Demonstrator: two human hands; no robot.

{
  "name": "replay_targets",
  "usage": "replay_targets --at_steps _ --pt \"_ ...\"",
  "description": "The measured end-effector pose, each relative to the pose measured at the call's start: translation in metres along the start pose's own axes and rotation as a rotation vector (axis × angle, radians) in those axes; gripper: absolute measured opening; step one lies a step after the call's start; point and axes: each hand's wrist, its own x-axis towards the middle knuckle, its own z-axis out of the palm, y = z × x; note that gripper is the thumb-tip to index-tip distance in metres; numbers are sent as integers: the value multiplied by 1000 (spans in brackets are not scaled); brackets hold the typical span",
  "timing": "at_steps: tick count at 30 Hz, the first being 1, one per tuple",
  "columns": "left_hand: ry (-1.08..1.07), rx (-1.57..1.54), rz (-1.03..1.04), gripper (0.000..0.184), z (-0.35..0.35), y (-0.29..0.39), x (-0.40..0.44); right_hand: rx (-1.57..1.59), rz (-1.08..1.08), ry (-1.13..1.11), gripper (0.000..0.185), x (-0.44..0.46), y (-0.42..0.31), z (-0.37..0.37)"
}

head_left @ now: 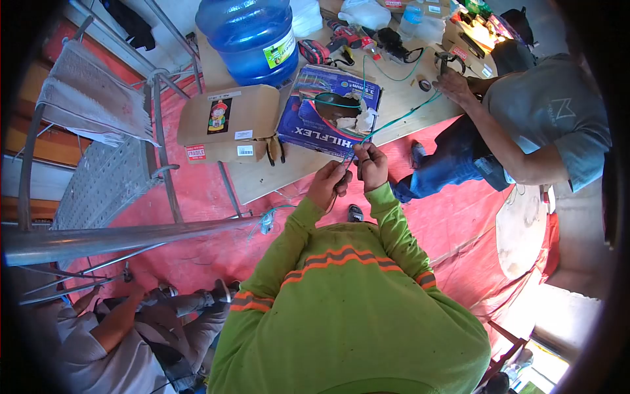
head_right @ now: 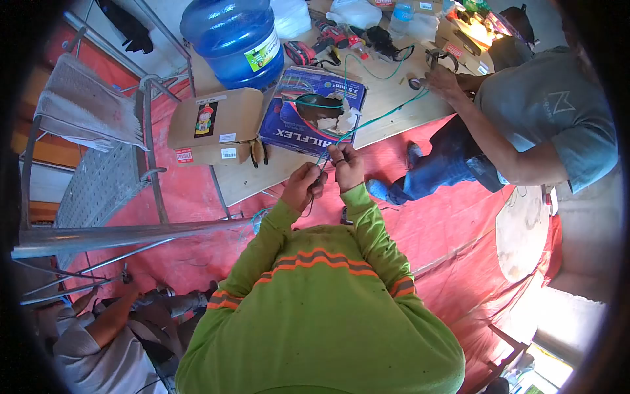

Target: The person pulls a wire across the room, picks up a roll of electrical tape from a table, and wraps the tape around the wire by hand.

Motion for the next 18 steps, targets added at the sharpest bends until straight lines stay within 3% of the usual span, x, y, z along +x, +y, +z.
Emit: replay_targets --at_steps 3,6,9,12,15,18 --pt "-95 -125 -45 15 -17 -6 0 9 -28 -13 16 5 1 1" --pt "-37 198 -55 16 -27 5 -7 30 -53 -28 18 6 8 1" --pt "17 626 73 15 -33 13 -11 26 -54 -34 17 8 15 1" --pt "154 1489 768 19 -20 11 -6 -5 35 10 16 9 3 2" --pt "283 1564 674 10 -10 2 -9 -57 -11 103 20 14 13 13" --pt "252 1604 723 9 -15 -4 -10 -328 75 -64 26 0 30 8"
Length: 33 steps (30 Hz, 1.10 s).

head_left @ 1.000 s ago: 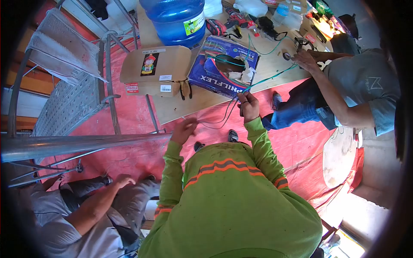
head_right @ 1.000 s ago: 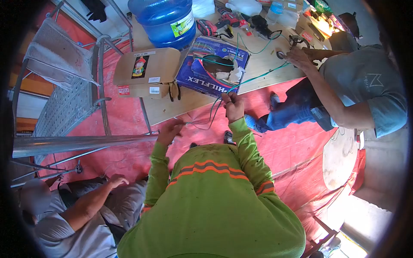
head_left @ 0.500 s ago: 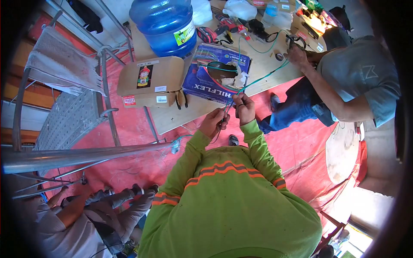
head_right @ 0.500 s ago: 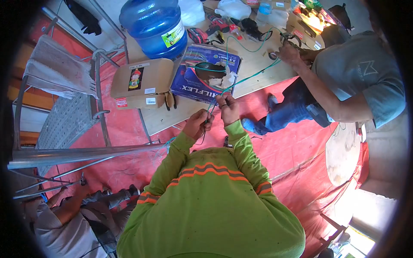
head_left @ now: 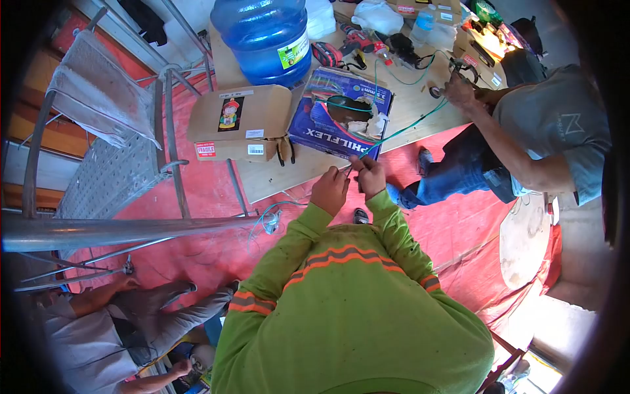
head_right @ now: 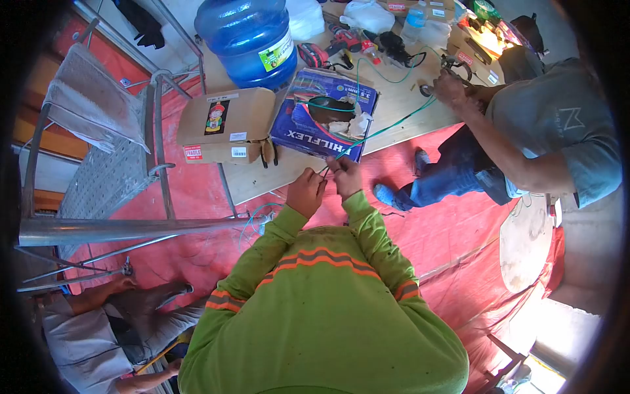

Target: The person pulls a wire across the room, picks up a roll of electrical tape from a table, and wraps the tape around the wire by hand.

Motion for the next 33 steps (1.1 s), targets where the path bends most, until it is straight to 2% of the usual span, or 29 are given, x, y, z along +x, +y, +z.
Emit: replay_targets --at_steps 3,4,7,8,11,12,15,18,21,27,30,33 --pt "-27 -83 -58 10 -4 -2 -6 108 29 0 29 -19 -23 10" --pt "12 -107 -42 11 -5 1 -5 43 28 -36 28 -14 -27 5" --pt "101 -163 -12 16 -9 5 -2 256 -48 10 28 -15 -39 13" --pt "109 -176 -11 18 -12 6 -2 293 53 8 28 -17 -46 13" --pt "100 -205 -16 22 -21 -4 -10 202 -19 -13 28 -13 -32 23" --pt "86 -216 -19 23 -22 -8 -16 240 99 3 28 -12 -28 22" --pt "122 -395 -93 23 -23 -9 -27 204 53 56 26 -16 -30 23" --pt "186 -261 -85 21 -32 -23 -32 250 65 73 25 -20 -22 33" --pt "168 -251 -152 17 -48 -25 -43 246 51 98 26 -20 -20 45" --pt "170 -35 -124 13 -63 -31 -69 162 112 61 26 -30 -13 51" --pt "171 -56 -104 11 -70 -44 -85 173 118 85 26 -35 -16 57" --pt "142 -135 -180 9 -84 -45 -96 214 44 138 27 -34 -4 67"
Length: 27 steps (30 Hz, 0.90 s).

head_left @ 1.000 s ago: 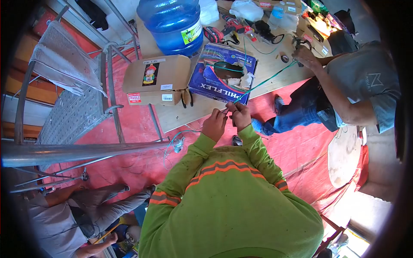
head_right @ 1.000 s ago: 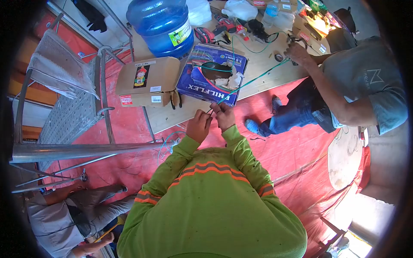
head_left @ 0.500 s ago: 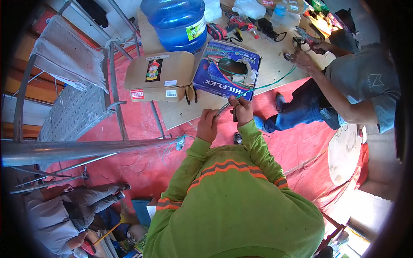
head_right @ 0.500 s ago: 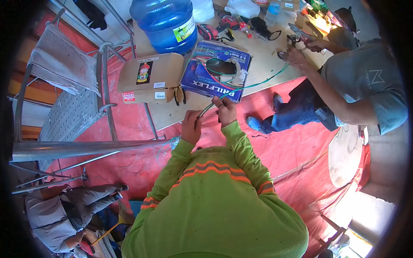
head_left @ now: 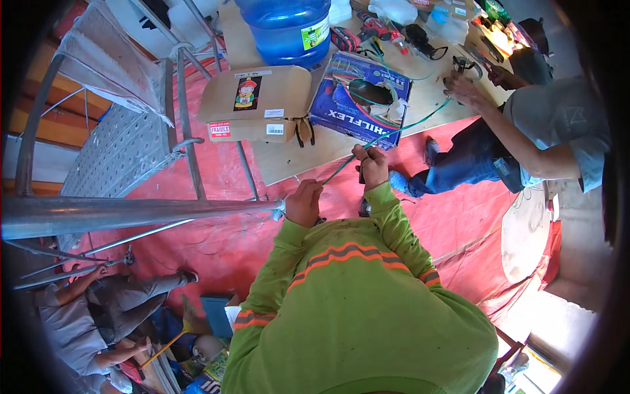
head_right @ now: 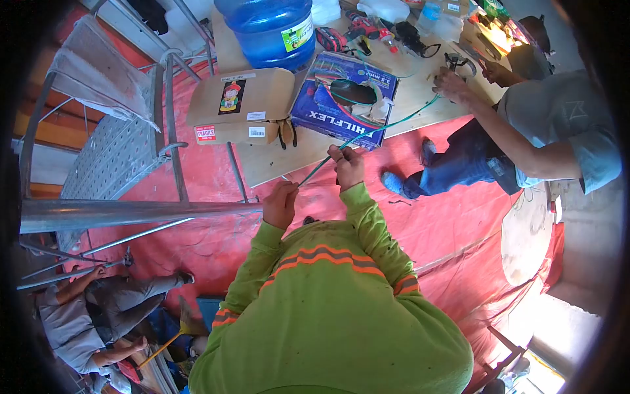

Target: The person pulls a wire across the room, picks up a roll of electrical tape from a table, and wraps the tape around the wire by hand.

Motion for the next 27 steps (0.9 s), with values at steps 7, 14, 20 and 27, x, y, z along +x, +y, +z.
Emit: replay_targets --at_steps 7,14,20,27 --pt "69 -26 24 5 -9 5 19 -102 11 -186 31 -37 10 27" --pt "-143 -141 -215 3 -23 1 3 58 118 -215 20 -80 6 53" --pt "-250 -546 -424 5 -28 -13 -21 74 128 -219 18 -77 17 39" --pt "-139 -415 -360 6 -27 -17 -28 14 346 -340 32 -75 -9 26"
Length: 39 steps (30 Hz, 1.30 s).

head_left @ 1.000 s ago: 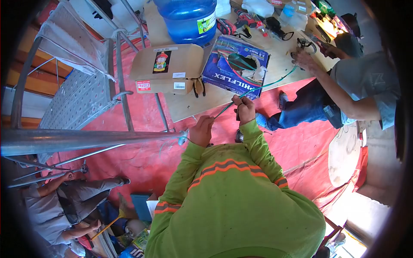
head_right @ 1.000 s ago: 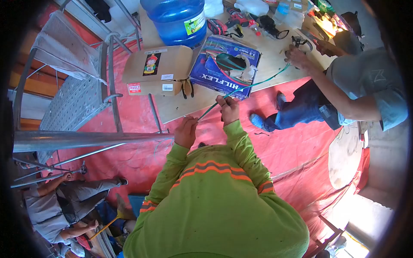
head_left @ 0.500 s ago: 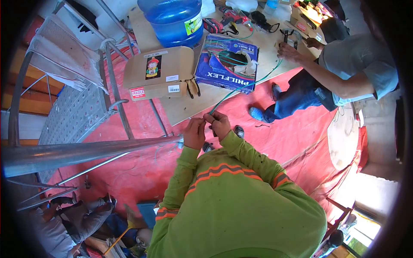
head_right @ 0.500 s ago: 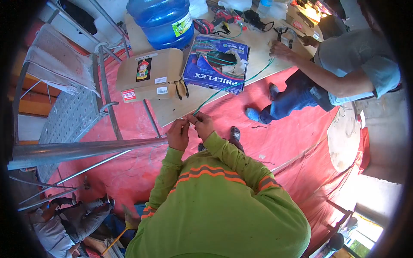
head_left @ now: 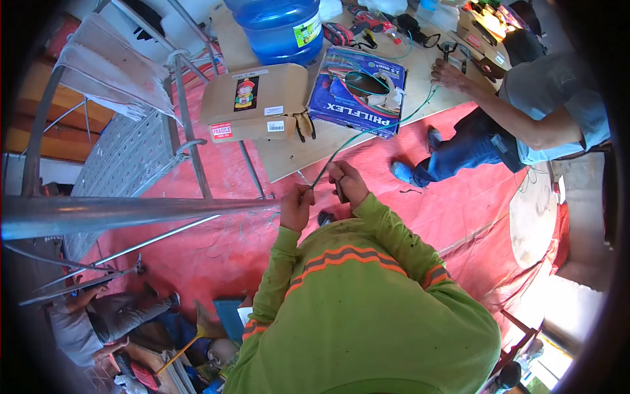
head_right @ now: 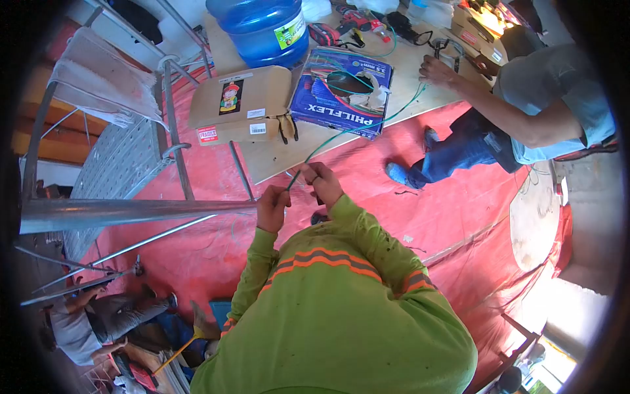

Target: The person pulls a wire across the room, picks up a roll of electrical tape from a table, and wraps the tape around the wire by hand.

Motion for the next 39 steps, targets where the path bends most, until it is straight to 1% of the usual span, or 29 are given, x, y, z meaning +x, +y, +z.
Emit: replay_targets --at_steps 1,4,6,7,10,11,13,16,19,20,21,22,23,24,27,31,33,34,37,39 --pt "21 -44 -15 7 -1 1 2 70 65 14 37 -4 -3 -2" --pt "61 -203 -86 8 0 8 6 281 48 -128 46 -8 12 -26" --pt "49 -345 -162 8 8 30 7 426 101 -259 46 -17 10 -40" --pt "64 -369 -176 8 13 38 8 501 124 -322 45 -22 6 -44" --pt "104 -440 -224 7 25 60 10 451 95 -340 47 -42 -12 -46" --pt "117 -468 -247 7 29 70 11 414 39 -337 47 -44 -12 -48" --pt "122 -520 -286 7 36 84 8 342 -67 -323 47 -51 -11 -53" --pt "102 -569 -299 5 42 97 5 254 -86 -288 41 -61 -20 -55" --pt "90 -567 -259 5 42 103 6 138 -443 -249 36 -68 -30 -53" --pt "70 -559 -233 5 40 105 6 71 -569 -204 36 -75 -37 -53" --pt "46 -549 -208 4 38 107 7 95 -608 -178 38 -83 -45 -51" --pt "21 -560 -127 3 38 109 7 122 -645 -149 41 -94 -53 -47" --pt "-9 -565 -126 3 34 108 8 149 -681 -119 44 -103 -59 -42" --pt "-34 -571 -124 4 29 105 9 194 -702 -84 52 -109 -63 -36" --pt "-108 -610 -181 7 14 91 10 6 -1008 -1 52 -111 -57 -21" --pt "-166 -628 -300 8 4 59 16 174 -1036 98 53 -111 -49 12" --pt "-186 -630 -323 8 0 43 16 269 -1036 133 54 -108 -46 23" --pt "-199 -630 -336 8 -1 39 16 269 -1077 117 54 -106 -43 26" --pt "-206 -623 -382 8 -5 30 14 252 -1072 172 54 -113 -40 34" --pt "-219 -595 -355 7 -4 30 14 144 -1088 206 54 -115 -37 33"
